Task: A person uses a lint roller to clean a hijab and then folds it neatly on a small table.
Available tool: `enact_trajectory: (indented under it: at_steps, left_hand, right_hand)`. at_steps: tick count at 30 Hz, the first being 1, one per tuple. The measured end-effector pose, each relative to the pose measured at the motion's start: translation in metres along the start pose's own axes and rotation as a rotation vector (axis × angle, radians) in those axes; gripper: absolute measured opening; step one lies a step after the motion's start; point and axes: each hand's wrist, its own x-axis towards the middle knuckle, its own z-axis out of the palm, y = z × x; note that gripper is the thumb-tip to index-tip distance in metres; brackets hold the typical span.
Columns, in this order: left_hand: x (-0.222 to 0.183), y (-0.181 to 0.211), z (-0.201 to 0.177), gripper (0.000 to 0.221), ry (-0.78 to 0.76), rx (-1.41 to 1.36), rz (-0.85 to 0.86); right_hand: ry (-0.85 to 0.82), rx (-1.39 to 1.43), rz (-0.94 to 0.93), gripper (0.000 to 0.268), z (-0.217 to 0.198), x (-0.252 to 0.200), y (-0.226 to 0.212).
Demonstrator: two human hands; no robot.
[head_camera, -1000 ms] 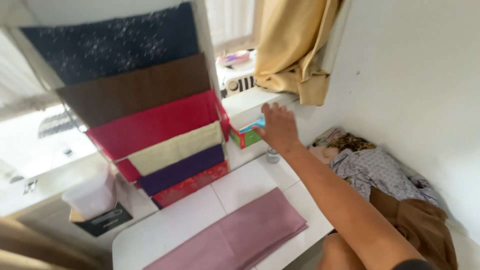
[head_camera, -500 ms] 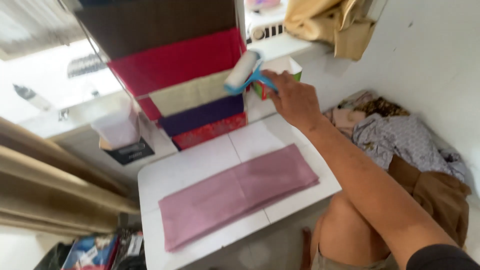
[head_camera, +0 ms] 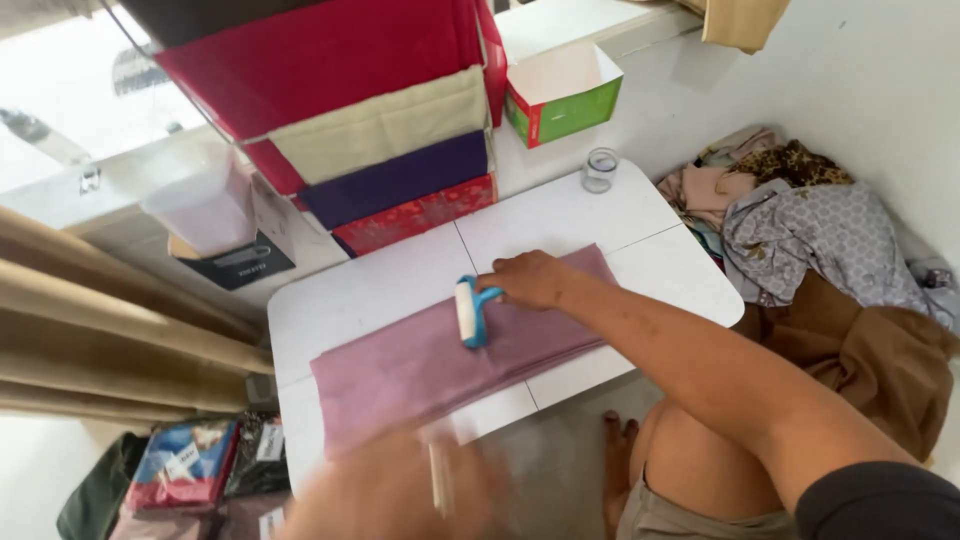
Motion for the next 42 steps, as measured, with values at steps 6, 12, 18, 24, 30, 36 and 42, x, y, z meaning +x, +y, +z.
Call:
enact_trajectory:
  at_steps: [6,12,18,24,30,36,42]
  left_hand:
    - [-0.140,-0.089,0.101,0.023,-1.242,-0.283,0.171]
    - [-0.246,-0.097,0.124,0.055,-1.741,-0.412,-0.138]
    - [-0.276,-0.096,0.142,0.056,-1.856,-0.423,-0.237]
    - [-0.262,-0.097,0.147,0.049,-1.875,-0.416,-0.342]
    - [-0.265,-0.100,0.151,0.048,-1.889,-0.437,-0.365]
    - [-0.272,-0.099,0.155,0.049,-1.875,-0.426,-0.375]
    - [-0.271,-0.100,0.154,0.053,-1.877,-0.433,-0.383]
  right_hand:
    - [0.048,0.048,0.070,0.040,0.002,0.000,0.016]
    - [0.079,0.223,0.073,0.038,-0.026,-0.045,0.051]
    - [0.289,0.394,0.384,0.041,-0.010,-0.055,0.095]
    - [0.226,0.393,0.499,0.046,0.033,-0.042,0.113]
    - [0.095,0.150,0.567,0.054,0.031,-0.030,0.096]
    - [0.296,0.207,0.286,0.017,0.030,-0.011,0.061]
    - [0.162,0.076,0.252,0.023,0.049,0.004,0.040]
